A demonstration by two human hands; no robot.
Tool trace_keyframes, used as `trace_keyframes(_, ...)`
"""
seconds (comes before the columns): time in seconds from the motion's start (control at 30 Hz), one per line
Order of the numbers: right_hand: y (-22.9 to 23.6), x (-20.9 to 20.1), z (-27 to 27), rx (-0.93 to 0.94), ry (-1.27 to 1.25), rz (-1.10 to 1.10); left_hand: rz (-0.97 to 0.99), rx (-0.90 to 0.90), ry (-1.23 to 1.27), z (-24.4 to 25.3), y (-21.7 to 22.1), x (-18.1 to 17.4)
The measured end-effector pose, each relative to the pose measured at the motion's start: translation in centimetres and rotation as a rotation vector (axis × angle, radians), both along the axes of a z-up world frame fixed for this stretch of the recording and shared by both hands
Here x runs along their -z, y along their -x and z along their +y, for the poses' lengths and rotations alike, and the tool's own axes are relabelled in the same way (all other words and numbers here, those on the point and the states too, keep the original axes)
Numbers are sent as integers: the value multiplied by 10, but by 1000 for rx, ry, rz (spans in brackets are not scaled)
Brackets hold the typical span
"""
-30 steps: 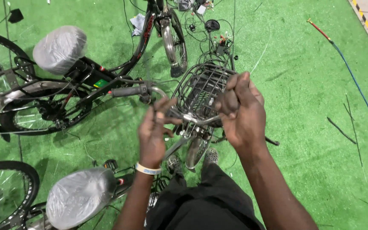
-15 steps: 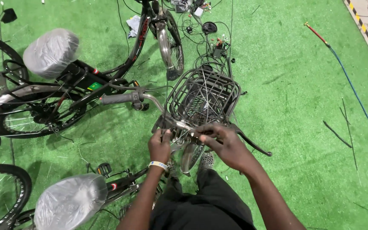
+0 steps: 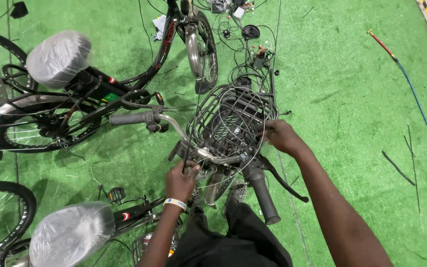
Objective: The person uses pliers to cut a zip tie and then secures wires to the handlebars and frame of an electric bicycle using zip ties. The person routes the wires along the frame and tightens them to ensure they are held in place.
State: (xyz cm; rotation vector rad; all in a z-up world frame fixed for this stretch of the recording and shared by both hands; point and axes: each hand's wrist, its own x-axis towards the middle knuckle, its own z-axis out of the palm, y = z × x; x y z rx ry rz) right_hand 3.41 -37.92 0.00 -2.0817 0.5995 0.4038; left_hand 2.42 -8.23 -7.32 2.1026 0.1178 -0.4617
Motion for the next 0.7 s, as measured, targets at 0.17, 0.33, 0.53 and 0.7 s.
trace_keyframes(0.17, -20, 124, -31, -440, 334, -57, 147, -99, -138, -26, 11, -5)
trace_keyframes(0.33, -27, 100, -16, -545, 431, -43, 162, -123, -221, -37, 11, 26)
trace_keyframes(0.53, -22, 112, -17, -464, 420, -43, 129, -193, -234, -47, 14, 22)
trace_keyframes(0.7, -25, 199, -31, -611, 633, -201, 213, -247, -239, -53, 14, -3)
